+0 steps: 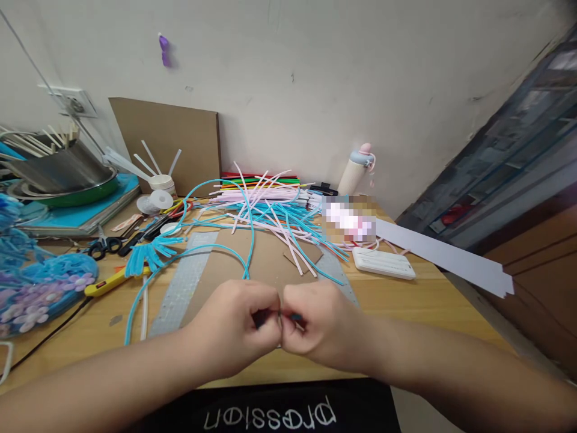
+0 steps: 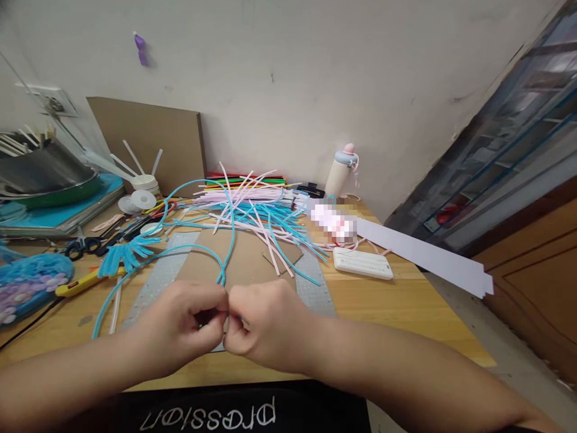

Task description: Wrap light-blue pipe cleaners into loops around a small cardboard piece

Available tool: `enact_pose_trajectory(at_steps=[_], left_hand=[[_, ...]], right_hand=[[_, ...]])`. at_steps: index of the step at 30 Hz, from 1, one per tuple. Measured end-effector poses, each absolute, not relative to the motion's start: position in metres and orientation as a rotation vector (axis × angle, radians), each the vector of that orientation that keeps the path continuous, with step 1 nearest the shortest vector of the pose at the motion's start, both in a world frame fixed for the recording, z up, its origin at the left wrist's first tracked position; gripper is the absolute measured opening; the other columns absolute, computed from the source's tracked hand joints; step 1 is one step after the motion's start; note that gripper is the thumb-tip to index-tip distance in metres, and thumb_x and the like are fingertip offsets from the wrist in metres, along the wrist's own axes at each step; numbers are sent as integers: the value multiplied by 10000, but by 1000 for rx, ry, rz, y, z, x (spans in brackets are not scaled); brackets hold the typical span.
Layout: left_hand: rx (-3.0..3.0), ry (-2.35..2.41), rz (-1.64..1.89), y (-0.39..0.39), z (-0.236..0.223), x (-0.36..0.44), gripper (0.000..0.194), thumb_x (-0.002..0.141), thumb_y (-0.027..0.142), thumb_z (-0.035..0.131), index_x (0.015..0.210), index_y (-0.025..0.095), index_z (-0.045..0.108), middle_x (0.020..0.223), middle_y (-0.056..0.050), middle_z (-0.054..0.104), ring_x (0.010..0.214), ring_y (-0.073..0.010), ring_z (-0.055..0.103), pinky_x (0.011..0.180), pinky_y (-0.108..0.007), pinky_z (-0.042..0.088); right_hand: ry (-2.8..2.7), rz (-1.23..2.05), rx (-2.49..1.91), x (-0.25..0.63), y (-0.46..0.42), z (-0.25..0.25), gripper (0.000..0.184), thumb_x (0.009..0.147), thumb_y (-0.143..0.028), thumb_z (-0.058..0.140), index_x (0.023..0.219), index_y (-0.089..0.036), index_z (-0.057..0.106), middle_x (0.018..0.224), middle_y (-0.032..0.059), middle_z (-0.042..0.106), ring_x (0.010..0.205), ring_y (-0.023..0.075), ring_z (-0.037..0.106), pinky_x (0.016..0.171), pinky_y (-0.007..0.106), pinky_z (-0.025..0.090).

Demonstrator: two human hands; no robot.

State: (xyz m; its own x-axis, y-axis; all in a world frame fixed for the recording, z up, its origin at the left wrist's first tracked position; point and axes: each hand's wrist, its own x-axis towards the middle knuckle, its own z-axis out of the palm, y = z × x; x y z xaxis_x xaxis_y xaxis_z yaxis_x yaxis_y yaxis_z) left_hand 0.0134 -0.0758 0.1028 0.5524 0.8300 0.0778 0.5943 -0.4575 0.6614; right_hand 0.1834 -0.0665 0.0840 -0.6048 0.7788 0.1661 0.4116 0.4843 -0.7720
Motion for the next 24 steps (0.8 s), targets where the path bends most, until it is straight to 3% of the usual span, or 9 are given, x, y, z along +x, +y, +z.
enact_pose_trajectory(at_steps=[3,6,8,12,16,21,24], left_hand=[[1606,1108,366,-73,106,16,100,628,147,412,532,155,442,476,63,333,467,-64,291,442,-191,219],[1349,1031,345,-70,107,14,84,650,187,418,582,156,457,499,57,388,466,-63,296,444,-189,238],[1451,1041,387,-70,108,12,84,667,197,449,598,154,472,524,51,402,498,-70,327,468,-189,266],[1808,1086,398,-73,109,9,106,704,172,449,631,149,521,527,53,388,510,-71,345,473,-185,268],[2112,1080,431,-75,109,8,121,707,129,435,635,155,530,534,53,412,495,-61,346,467,-180,255],[2238,1046,501,-78,107,7,113,659,81,437,584,155,478,527,60,379,485,-55,299,462,-182,230],[1997,1050,456,-76,104,9,106,647,94,435,562,153,455,516,64,340,491,-59,284,457,-182,221]], right_hand=[[-2482,531,-693,193,-70,81,196,764,-194,482,580,-199,416,542,-16,372,512,114,282,487,262,194],[-2434,607,-712,197,-70,84,186,769,-208,485,592,-202,428,538,-18,385,507,111,311,482,254,224],[-2243,982,-901,195,-69,89,129,765,-227,470,643,-197,436,547,-27,417,489,94,368,463,229,267],[-1635,2109,-1087,192,-61,99,87,775,-259,396,749,-187,437,547,-41,510,340,60,408,322,173,250],[-1349,2486,-986,191,-53,99,52,718,-219,472,716,-171,453,527,-51,523,295,37,391,280,144,212],[-1470,2292,-1044,185,-57,91,72,661,-181,477,666,-190,406,477,-80,461,326,33,317,333,151,225],[-1976,1577,-1032,185,-65,86,98,634,-135,478,597,-183,400,496,-65,407,427,52,328,418,185,254]])
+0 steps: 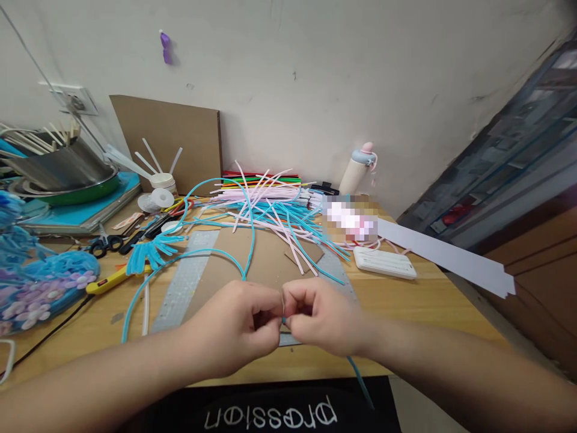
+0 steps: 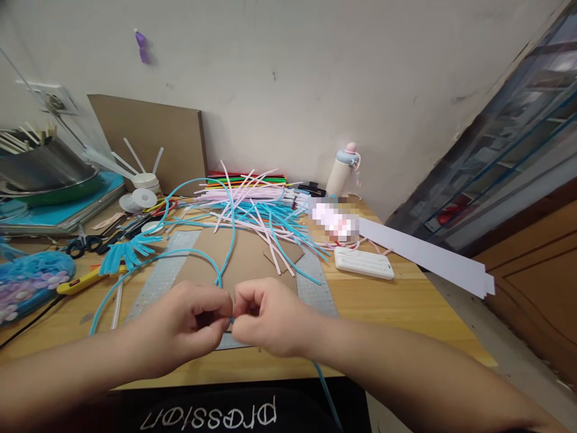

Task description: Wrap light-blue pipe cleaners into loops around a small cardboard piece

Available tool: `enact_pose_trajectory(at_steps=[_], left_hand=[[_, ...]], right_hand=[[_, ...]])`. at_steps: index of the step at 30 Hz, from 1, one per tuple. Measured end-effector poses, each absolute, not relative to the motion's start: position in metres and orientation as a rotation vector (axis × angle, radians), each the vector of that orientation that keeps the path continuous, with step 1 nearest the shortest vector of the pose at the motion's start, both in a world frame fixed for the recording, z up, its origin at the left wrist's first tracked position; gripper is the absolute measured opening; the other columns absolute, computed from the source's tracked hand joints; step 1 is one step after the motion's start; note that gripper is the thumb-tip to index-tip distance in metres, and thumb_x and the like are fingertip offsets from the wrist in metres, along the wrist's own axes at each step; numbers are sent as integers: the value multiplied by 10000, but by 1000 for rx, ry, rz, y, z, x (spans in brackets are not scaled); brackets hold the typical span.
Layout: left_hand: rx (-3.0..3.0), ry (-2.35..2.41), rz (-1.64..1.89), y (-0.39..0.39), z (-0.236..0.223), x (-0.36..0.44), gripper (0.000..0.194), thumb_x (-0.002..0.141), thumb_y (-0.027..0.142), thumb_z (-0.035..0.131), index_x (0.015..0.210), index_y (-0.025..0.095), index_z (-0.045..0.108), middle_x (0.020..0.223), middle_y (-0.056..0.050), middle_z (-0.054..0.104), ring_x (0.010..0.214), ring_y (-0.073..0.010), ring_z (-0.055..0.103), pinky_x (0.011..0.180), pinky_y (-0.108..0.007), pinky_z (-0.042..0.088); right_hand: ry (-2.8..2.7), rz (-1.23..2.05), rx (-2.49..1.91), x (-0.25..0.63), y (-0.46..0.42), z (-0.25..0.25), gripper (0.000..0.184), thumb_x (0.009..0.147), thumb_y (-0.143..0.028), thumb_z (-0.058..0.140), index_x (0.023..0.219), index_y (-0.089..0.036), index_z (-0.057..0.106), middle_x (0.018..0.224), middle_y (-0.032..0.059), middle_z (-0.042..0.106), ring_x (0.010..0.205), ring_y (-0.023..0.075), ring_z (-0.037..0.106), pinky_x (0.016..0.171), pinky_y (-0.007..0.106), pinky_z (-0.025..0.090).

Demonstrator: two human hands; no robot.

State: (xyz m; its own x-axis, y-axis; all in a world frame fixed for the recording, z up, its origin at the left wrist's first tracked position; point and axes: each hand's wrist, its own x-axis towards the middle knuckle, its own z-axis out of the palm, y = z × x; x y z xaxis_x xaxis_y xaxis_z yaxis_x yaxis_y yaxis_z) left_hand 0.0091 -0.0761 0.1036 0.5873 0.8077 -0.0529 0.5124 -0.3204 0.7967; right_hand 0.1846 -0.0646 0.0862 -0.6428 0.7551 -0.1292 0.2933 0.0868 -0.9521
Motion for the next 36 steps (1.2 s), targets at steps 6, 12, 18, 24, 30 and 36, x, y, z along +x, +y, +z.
enact_pose_trajectory(at_steps=[6,12,18,24,30,36], left_hand=[[1284,946,237,-67,101,9,103,688,189,426,597,155,460,502,63,382,461,-61,291,442,-183,236],[1721,1109,338,-76,108,4,187,781,334,482,714,162,512,588,49,464,514,-74,370,467,-188,285],[2329,1169,473,-83,105,0,133,813,238,468,731,176,551,642,16,539,615,-111,468,563,-226,340],[2804,979,715,-80,112,-7,87,839,181,486,880,197,561,694,10,569,660,-129,489,632,-273,344],[3098,901,838,-76,123,-9,78,819,152,511,877,159,562,686,-6,567,640,-138,488,660,-296,365],[3129,837,778,-74,124,-5,128,817,136,463,779,160,584,689,-15,573,655,-139,492,673,-301,368]], right_hand=[[-2530,443,-632,194,-75,78,143,746,-145,456,610,-187,436,568,-17,427,528,100,325,490,260,220],[-2005,1302,-1129,193,-74,86,108,713,-130,500,657,-182,423,522,-70,398,455,49,354,417,167,270],[-1650,2017,-1129,188,-71,98,97,795,-235,463,717,-179,451,486,-84,458,303,25,371,297,132,253],[-1222,2501,-921,193,-63,113,176,814,-249,430,748,-135,548,460,-40,510,262,34,352,255,138,211],[-1115,2618,-1076,193,-56,138,228,811,-211,378,689,-131,552,417,-51,458,227,35,334,235,131,207],[-1304,2551,-1177,185,-50,146,218,778,-208,351,643,-154,514,398,-73,398,228,40,285,237,145,204]])
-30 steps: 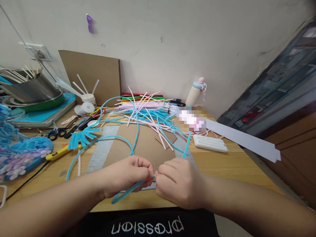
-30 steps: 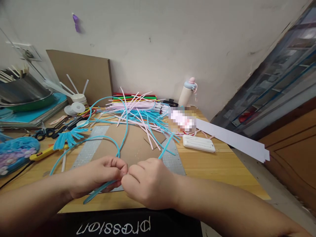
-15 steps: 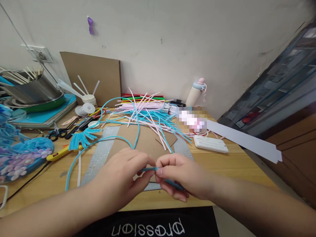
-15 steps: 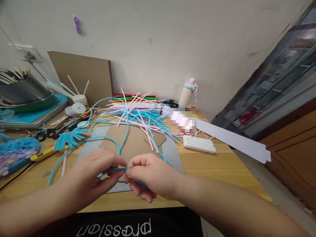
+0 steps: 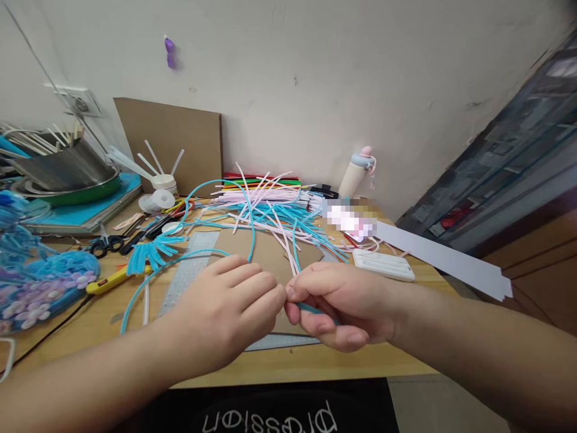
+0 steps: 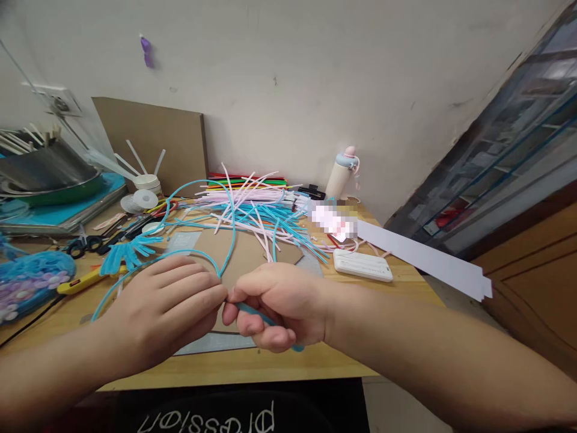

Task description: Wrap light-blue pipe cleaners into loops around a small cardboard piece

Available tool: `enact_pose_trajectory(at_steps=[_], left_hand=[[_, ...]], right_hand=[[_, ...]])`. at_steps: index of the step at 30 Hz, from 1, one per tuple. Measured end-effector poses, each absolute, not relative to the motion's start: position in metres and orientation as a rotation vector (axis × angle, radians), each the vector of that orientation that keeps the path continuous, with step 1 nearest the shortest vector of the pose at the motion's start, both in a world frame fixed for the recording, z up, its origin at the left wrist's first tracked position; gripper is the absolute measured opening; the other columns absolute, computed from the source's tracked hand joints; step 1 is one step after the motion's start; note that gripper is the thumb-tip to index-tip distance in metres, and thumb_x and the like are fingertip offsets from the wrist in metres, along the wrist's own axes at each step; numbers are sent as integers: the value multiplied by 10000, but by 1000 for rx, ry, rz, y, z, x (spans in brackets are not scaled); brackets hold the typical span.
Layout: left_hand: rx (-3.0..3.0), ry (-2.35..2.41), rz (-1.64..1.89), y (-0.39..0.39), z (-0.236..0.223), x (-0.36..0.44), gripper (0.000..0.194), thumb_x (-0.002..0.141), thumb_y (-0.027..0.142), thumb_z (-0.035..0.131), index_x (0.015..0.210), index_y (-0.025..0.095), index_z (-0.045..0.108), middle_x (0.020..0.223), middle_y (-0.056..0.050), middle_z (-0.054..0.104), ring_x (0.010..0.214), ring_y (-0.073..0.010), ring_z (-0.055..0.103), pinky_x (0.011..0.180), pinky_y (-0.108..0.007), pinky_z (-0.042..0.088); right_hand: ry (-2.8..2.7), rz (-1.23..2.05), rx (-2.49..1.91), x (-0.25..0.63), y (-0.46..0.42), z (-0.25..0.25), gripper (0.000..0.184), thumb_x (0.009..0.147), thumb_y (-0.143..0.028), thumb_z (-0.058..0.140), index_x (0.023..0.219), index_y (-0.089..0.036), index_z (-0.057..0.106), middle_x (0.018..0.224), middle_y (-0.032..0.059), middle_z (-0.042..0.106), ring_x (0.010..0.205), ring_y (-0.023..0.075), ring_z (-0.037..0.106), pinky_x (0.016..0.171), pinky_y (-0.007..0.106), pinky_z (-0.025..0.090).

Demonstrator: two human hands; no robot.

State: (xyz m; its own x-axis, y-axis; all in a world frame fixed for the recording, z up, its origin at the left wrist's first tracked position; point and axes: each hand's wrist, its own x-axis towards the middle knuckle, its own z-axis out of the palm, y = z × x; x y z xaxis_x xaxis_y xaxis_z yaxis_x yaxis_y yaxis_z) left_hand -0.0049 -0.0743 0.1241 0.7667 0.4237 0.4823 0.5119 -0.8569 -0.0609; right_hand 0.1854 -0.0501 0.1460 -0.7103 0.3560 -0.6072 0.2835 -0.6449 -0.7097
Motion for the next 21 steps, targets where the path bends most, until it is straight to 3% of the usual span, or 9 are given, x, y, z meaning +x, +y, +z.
enact_pose_trajectory(at_steps=[3,8,10,13,17,21], left_hand=[[-2943,-1103,-851,-77,125,1,143,766,111,462,682,166,564,601,19,502,581,-106,437,584,-255,340],[-3446,-2160,-899,-75,129,8,81,678,151,457,604,166,487,527,55,386,497,-73,335,461,-199,265],[-3638,-2485,-762,-73,130,8,79,687,183,438,618,168,474,500,66,355,452,-64,276,427,-194,229],[-3661,-2404,-763,-73,130,5,119,749,242,441,672,169,495,520,61,398,450,-66,310,428,-194,257],[-3187,-1513,-948,-78,125,0,107,807,224,470,794,176,564,678,10,537,617,-108,469,559,-231,367],[-2776,-875,-761,-78,119,-5,105,813,160,484,835,167,586,695,-10,574,644,-134,500,609,-271,385]], right_hand=[[-1744,2157,-1183,184,-53,140,163,739,-191,386,632,-160,504,416,-74,377,296,40,282,297,158,200],[-2506,684,-814,188,-68,123,168,715,-164,463,547,-153,463,511,-34,382,482,70,280,447,234,163],[-2589,414,-650,191,-73,119,167,751,-183,461,589,-154,492,545,-26,409,504,78,272,469,252,151],[-2514,639,-772,192,-73,120,201,753,-156,440,553,-154,450,513,-42,364,486,65,276,455,225,184],[-2135,1516,-1177,189,-65,132,167,745,-161,411,591,-168,476,437,-67,373,399,49,321,381,163,250],[-1731,2067,-1275,188,-57,142,174,731,-180,375,612,-170,502,363,-81,383,258,43,264,272,159,184]])
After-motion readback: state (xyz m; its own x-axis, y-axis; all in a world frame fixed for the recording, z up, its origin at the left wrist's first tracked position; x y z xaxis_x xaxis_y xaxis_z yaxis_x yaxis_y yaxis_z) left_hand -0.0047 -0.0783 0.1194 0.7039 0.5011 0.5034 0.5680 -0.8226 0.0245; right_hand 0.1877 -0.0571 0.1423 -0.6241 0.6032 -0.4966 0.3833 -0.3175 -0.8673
